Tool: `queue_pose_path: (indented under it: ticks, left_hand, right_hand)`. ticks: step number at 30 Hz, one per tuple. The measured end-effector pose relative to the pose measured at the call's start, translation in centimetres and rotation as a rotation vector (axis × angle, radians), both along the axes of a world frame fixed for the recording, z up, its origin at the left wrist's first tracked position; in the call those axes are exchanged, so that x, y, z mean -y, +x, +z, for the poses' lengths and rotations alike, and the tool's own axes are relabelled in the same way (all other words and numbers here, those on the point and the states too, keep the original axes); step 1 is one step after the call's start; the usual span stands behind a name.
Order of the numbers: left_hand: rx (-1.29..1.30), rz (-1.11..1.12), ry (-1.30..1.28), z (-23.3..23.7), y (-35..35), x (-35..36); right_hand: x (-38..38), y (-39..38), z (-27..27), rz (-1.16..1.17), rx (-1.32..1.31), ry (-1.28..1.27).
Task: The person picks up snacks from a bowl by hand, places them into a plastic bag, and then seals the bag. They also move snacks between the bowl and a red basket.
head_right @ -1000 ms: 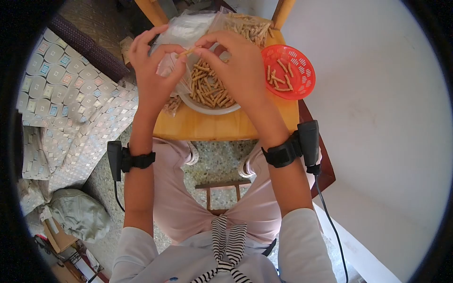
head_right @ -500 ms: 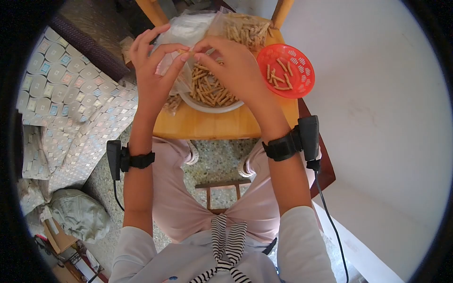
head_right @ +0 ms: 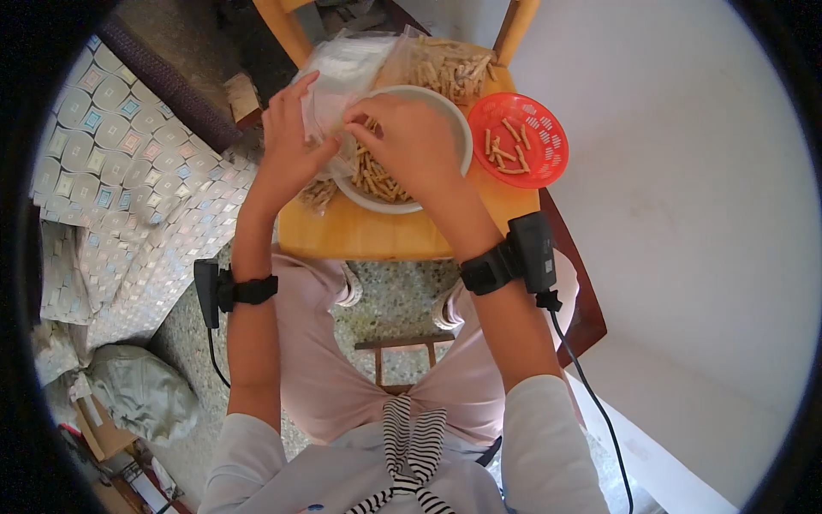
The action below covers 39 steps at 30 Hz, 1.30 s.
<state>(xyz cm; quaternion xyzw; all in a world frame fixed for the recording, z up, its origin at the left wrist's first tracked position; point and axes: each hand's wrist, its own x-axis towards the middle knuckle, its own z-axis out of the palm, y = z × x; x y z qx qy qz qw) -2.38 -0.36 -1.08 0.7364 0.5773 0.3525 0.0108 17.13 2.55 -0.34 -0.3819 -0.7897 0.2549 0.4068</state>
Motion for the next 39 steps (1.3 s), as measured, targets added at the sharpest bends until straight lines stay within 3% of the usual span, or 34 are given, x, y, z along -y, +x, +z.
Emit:
queue_pose_path:
  ticks: [2, 5, 9, 11, 15, 17, 18, 20, 22, 24, 34, 36, 39]
  left_hand:
    - [0.131, -0.02, -0.209, 0.4, -0.1, 0.3]
    - [0.33, 0.056, -0.401, 0.6, -0.6, -0.2]
    - [0.41, 0.018, -0.235, 0.7, 0.1, -0.4]
    - [0.581, 0.072, -0.133, 0.8, 0.0, -0.6]
    - [0.559, 0.205, -0.077, 1.7, -0.7, -0.6]
    - [0.544, 0.216, -0.053, 1.9, -0.5, -0.3]
    - [0.547, 0.213, -0.044, 2.1, -0.3, -0.2]
    - [0.496, 0.135, 0.008, 2.4, 0.1, -0.2]
    - [0.434, 0.108, -0.021, 2.8, 0.7, 0.2]
    - [0.38, 0.061, -0.095, 2.5, 1.3, 0.7]
    - [0.321, -0.128, -0.17, 0.5, 3.7, 1.5]
    - [0.273, -0.123, -0.15, -0.8, 3.3, 1.3]
    - [0.228, -0.122, -0.087, -3.2, 3.1, 0.6]
  right_hand:
    - [-0.2, -0.5, -1.2, 0.01, 0.142, 0.076]
    - [0.1, -1.2, -1.4, 0.063, 0.155, 0.101]
    - [0.4, -1.5, -0.6, 0.07, 0.149, 0.063]
    - [0.1, -1.7, -0.4, 0.275, -0.11, -0.034]
    - [0.1, -0.1, 1.4, 0.25, -0.249, -0.301]
    - [-0.6, 1.5, 0.9, 0.094, -0.023, 0.067]
    - [-0.8, 2.5, 0.5, 0.094, -0.022, 0.077]
    - [-1.1, 4.0, -1.1, 0.139, 0.382, 0.098]
    - [-1.4, 4.0, -5.2, 0.209, 0.598, 0.005]
    - [-0.6, 3.4, -6.0, 0.283, 0.56, -0.037]
    - [-1.0, 1.8, -7.8, 0.119, 0.63, 0.155]
    - [-1.7, 1.7, -7.6, 0.127, 0.617, -0.031]
    - [-1.6, 2.7, -7.7, 0.11, 0.405, 0.042]
